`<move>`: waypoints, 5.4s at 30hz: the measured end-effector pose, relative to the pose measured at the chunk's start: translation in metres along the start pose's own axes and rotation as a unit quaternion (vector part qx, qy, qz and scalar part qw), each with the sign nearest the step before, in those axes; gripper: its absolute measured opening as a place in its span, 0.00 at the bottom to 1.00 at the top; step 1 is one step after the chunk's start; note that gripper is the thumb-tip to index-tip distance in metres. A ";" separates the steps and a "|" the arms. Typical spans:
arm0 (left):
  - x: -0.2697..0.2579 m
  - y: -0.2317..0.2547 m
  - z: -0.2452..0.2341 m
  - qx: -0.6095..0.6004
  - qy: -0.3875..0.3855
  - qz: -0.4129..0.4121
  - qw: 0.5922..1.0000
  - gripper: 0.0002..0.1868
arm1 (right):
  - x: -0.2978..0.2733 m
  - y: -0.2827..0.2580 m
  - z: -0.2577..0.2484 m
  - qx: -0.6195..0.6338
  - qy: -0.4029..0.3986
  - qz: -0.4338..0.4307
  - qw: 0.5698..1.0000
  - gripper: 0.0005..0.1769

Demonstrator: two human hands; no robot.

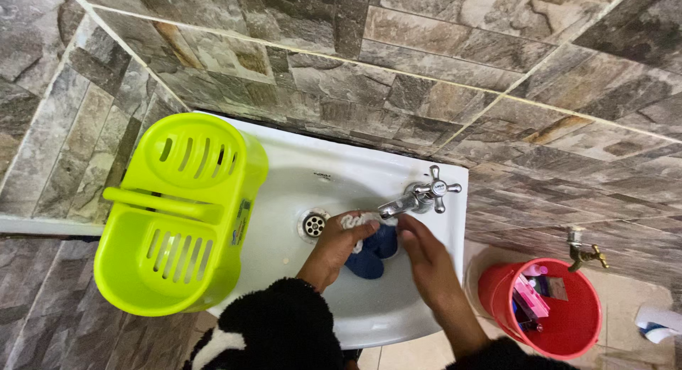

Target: The person washes a green plastic dish rack in a white sink using a blue cloth. They scrub the rack's surfaces and slots, rinse the cloth under running water, and repeat the cleaning process multiple times.

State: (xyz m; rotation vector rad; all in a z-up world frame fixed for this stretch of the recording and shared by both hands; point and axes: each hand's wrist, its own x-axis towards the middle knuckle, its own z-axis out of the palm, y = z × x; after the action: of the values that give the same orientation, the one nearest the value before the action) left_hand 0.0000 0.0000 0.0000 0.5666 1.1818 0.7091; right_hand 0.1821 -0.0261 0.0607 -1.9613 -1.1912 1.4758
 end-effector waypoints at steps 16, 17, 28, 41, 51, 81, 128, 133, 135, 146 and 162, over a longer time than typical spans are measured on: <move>0.030 0.003 -0.019 -0.004 0.146 -0.021 0.989 0.31 | 0.013 -0.027 0.097 -0.121 0.088 -0.234 0.961 0.19; 0.030 0.006 -0.020 -0.017 0.121 -0.022 0.992 0.33 | 0.012 -0.036 0.098 -0.132 0.075 -0.235 0.960 0.20; 0.022 -0.002 -0.025 -0.040 0.156 -0.047 0.986 0.31 | 0.089 0.028 0.091 -0.048 0.061 -0.187 0.979 0.21; 0.009 0.003 -0.041 -0.061 0.132 -0.004 0.989 0.13 | 0.057 -0.017 0.086 -0.089 0.095 -0.106 0.986 0.17; 0.041 -0.007 -0.003 -0.082 0.139 -0.025 0.987 0.32 | 0.034 -0.043 0.085 -0.109 0.092 -0.202 0.969 0.31; 0.016 -0.021 -0.030 -0.377 0.067 -0.088 0.920 0.30 | -0.010 -0.025 0.105 -0.054 -0.018 -0.072 0.996 0.21; 0.002 0.013 0.028 0.011 0.040 0.047 0.998 0.21 | 0.017 -0.108 -0.038 -0.503 0.163 -0.165 0.832 0.15; -0.032 0.036 0.024 0.005 0.008 0.039 0.999 0.12 | 0.019 -0.104 -0.040 -0.506 0.147 -0.187 0.829 0.14; -0.053 0.054 0.017 -0.011 0.008 0.032 0.999 0.12 | 0.014 -0.105 -0.038 -0.509 0.147 -0.205 0.823 0.13; -0.115 0.112 -0.017 -0.101 0.072 0.258 0.958 0.21 | -0.071 -0.165 0.030 -0.026 -0.079 -0.295 0.952 0.25; -0.165 0.144 -0.013 -0.360 -0.099 -0.049 0.926 0.22 | -0.122 -0.199 0.016 0.335 -0.051 -0.104 0.935 0.23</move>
State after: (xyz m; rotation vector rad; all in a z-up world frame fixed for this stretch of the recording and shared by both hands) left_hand -0.0758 -0.0288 0.2044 -0.0430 0.6794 0.9115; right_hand 0.0816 -0.0188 0.2724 -1.2727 -0.7524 1.6057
